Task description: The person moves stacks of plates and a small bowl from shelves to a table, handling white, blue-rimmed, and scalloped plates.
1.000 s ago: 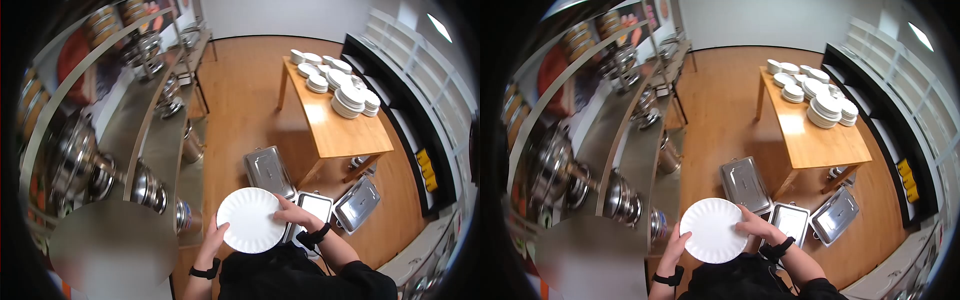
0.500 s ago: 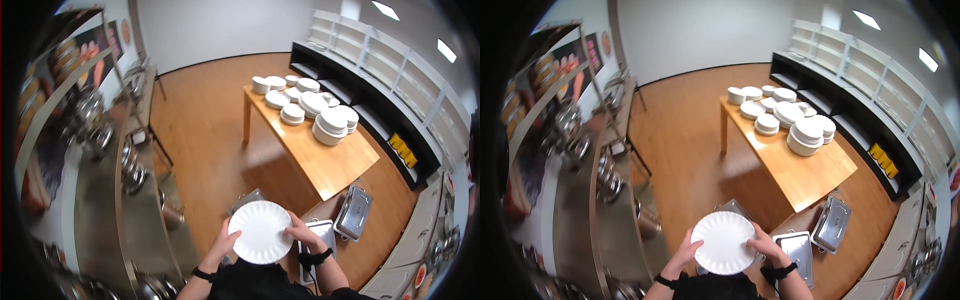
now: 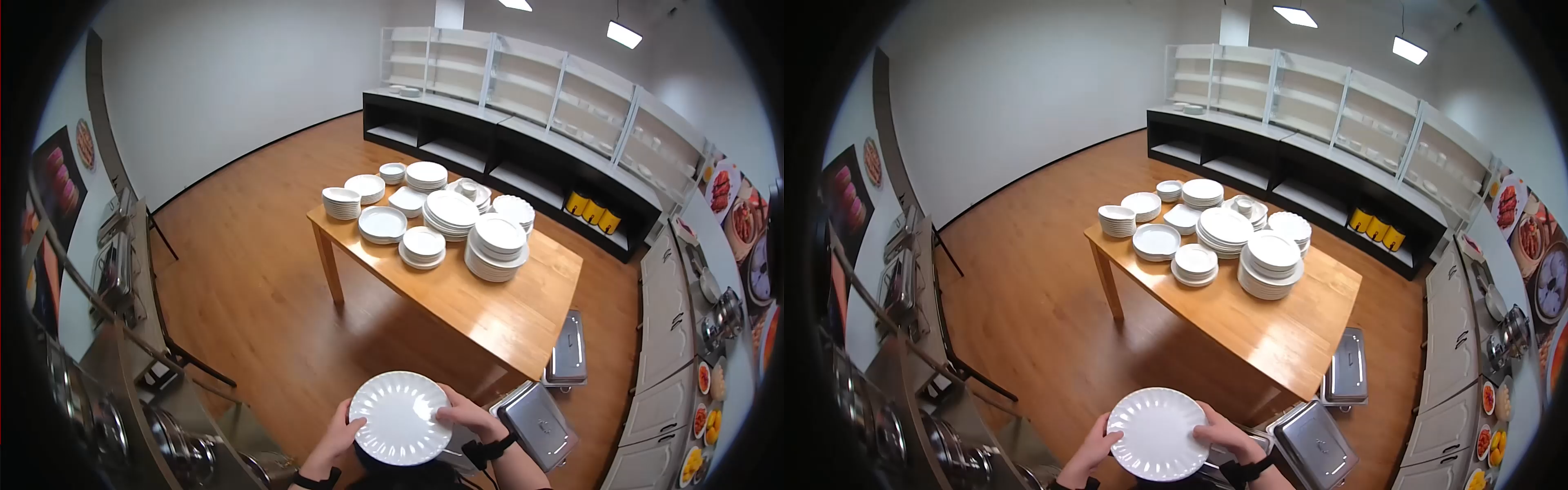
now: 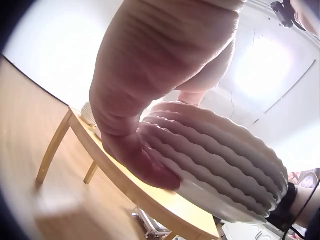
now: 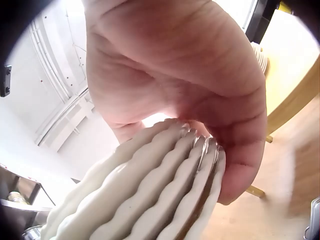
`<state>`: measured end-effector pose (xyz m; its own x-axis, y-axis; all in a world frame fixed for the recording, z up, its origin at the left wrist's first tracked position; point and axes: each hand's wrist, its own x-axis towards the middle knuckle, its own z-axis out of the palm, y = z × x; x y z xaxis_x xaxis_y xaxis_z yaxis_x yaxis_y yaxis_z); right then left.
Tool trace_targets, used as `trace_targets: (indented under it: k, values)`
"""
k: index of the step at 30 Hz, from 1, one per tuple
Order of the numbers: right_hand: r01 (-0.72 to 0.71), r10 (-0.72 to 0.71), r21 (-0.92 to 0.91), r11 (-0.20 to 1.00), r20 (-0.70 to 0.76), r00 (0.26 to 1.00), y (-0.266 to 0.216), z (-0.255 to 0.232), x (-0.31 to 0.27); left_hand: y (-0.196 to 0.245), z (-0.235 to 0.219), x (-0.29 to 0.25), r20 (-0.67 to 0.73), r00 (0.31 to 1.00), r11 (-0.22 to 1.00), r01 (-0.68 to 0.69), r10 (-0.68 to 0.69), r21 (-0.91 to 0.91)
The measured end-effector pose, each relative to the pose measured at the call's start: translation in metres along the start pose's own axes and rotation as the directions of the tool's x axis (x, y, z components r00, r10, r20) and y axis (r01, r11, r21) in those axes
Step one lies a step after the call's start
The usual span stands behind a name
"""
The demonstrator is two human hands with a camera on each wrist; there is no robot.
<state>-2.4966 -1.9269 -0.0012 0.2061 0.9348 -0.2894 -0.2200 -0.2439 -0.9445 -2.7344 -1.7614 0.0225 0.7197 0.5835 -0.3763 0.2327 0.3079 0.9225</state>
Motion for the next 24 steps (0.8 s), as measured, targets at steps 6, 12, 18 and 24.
trace_targets:
  k: [6, 12, 18, 24]
  values:
    - [0.124, -0.132, -0.094, 0.988, -0.082, 0.988, -0.087, 0.029, 0.116, 0.074, -0.084, 0.092, -0.022, 0.992, 0.989, -0.12, 0.122, 0.089]
    - [0.029, -0.031, -0.011, 1.0, -0.269, 0.963, -0.141, 0.024, 0.19, 0.134, -0.116, 0.18, -0.036, 0.999, 0.996, -0.032, 0.029, -0.088]
    - [0.01, 0.014, 0.049, 0.999, -0.478, 0.878, -0.139, 0.018, 0.246, 0.137, -0.149, 0.29, 0.135, 0.986, 0.986, 0.119, -0.103, -0.118]
    - [0.053, 0.044, 0.118, 0.992, -0.693, 0.72, -0.167, 0.012, 0.314, 0.189, -0.167, 0.397, 0.338, 0.919, 0.967, 0.24, -0.2, -0.08]
